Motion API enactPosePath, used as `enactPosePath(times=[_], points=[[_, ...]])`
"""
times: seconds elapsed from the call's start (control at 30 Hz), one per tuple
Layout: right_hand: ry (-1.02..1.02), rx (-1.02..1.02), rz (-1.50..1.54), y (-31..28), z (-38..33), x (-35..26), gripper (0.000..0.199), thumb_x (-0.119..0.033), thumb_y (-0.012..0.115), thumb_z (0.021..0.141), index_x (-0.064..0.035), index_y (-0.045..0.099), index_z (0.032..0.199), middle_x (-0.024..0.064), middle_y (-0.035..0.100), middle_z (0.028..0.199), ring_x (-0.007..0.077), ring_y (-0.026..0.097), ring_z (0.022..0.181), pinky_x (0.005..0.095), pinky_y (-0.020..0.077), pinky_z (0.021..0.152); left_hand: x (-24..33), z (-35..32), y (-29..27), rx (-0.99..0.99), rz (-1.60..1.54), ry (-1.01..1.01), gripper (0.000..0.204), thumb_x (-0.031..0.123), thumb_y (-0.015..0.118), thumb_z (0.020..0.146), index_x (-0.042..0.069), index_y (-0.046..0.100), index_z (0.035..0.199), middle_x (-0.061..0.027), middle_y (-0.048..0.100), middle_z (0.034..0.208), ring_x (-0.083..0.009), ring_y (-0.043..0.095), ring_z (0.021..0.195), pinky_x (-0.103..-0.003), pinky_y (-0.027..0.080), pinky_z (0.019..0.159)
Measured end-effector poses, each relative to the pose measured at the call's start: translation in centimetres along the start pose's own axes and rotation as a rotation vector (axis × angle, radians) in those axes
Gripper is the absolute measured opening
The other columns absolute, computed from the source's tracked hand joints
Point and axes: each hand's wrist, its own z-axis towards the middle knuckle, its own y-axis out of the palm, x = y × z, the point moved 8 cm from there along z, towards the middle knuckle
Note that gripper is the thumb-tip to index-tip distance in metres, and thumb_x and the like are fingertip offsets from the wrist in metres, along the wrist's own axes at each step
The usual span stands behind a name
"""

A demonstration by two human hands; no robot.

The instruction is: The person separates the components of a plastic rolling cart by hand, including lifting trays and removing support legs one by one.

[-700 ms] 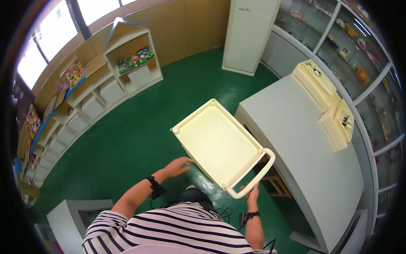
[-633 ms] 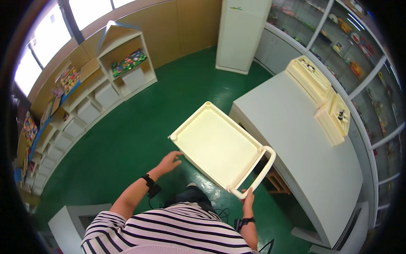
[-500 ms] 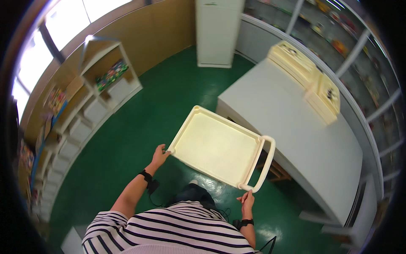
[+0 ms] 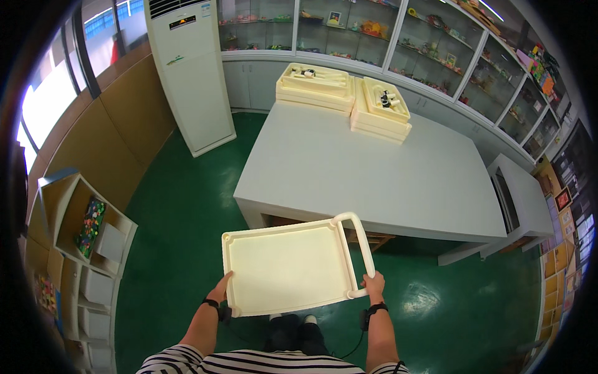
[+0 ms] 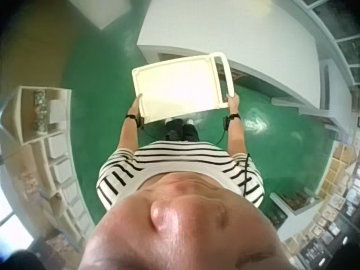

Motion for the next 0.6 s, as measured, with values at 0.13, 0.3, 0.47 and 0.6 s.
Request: enactPosePath(times=[0.13,0.3,0.47,0.6], points=[[0.049,-0.216,0.305,2.9,-1.6,-0.2,0.015,-0.005,0.065,0.072,0.0029,0.054,0.079,0.0044,0.051,0.056,0.0143,0.051,0.042,0.0280,0.0469,0.042,-1.4,0.7,-5.3,0.089,-0.042,-0.031,0.051,0.040,0.052,0.084,0.000,0.051,0.115,-0.0121,0.057,0.109,-0.0230,0.055,0.096,-0.032,0.044,0.085],[0.098,-0.274,0.444,-0.1,-5.8,-0.3,0.012,-0.004,0.063,0.075,-0.0008,0.052,0.079,0.0028,0.049,0.057,0.0123,0.049,0.044,0.0269,0.0461,0.043,0.2,-4.8,-1.9,0.008,0.055,-0.132,0.049,0.032,0.054,0.083,-0.002,0.048,0.118,-0.0139,0.057,0.110,-0.0243,0.055,0.099,-0.034,0.044,0.087],[0.075,-0.281,0.644,-2.8,-7.8,-3.5,0.010,-0.006,0.058,0.077,0.0009,0.052,0.081,0.0035,0.049,0.056,0.0127,0.048,0.043,0.0276,0.0455,0.042,1.5,-9.9,-1.8,-0.103,0.152,-0.149,0.044,0.024,0.053,0.082,-0.005,0.049,0.115,-0.0157,0.057,0.109,-0.0255,0.056,0.098,-0.035,0.044,0.087],[0.006,-0.348,0.740,-5.2,-10.2,-6.2,0.017,-0.006,0.054,0.077,0.0051,0.053,0.089,0.0061,0.050,0.056,0.0158,0.050,0.044,0.0316,0.0507,0.049,2.5,-15.0,-0.2,-0.090,0.058,-0.084,0.047,0.028,0.052,0.080,-0.005,0.049,0.115,-0.0166,0.057,0.110,-0.0287,0.055,0.101,-0.038,0.043,0.089]])
